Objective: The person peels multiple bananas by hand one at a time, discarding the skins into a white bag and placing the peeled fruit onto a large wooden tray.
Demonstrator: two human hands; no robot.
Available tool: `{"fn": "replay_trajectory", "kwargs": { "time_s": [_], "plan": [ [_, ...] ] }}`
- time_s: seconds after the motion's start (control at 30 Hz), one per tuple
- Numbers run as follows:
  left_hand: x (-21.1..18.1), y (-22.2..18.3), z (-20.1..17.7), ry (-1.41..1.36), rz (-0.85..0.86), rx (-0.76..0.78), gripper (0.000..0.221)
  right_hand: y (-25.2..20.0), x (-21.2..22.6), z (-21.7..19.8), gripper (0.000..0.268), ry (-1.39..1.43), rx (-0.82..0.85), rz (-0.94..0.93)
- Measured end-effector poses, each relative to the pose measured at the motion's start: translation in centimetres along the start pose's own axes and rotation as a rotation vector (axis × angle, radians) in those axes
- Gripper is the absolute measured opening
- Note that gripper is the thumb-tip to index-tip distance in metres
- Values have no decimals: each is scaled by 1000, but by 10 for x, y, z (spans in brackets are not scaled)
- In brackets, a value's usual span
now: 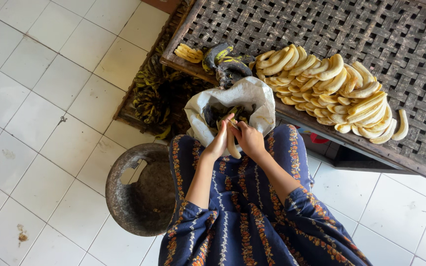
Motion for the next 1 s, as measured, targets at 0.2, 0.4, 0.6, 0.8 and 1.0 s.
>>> {"fn": "replay_trajectory", "kwargs": {
  "time_s": [0.2, 0.4, 0.6, 0.8, 1.0],
  "plan": [
    [-5, -1, -10, -147, 14, -52, 91, 1, -27, -4, 21, 474, 378, -323],
    [-4, 2, -30, -160, 106, -149, 72, -7, -70, -47, 30, 1043, 816, -311],
    [8, 11, -46, -281, 233, -278, 43, 1, -30, -43, 38, 97, 4, -58],
    [17, 20, -63, -659, 281, -483, 28, -14, -12, -53, 50, 152, 358, -36],
    [27, 19, -60, -638, 245, -720, 41, -59, 25, -42, 58, 847, 601, -150]
  ]
}}
Point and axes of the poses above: each hand's wrist, its own y-axis towards the middle knuckle, its own z-axis out of the palm, x = y × z, the point moved 1 cm from there along y, towards the middle knuckle, and after that the axes turned 15 degrees about -y, right-handed, at the moved point
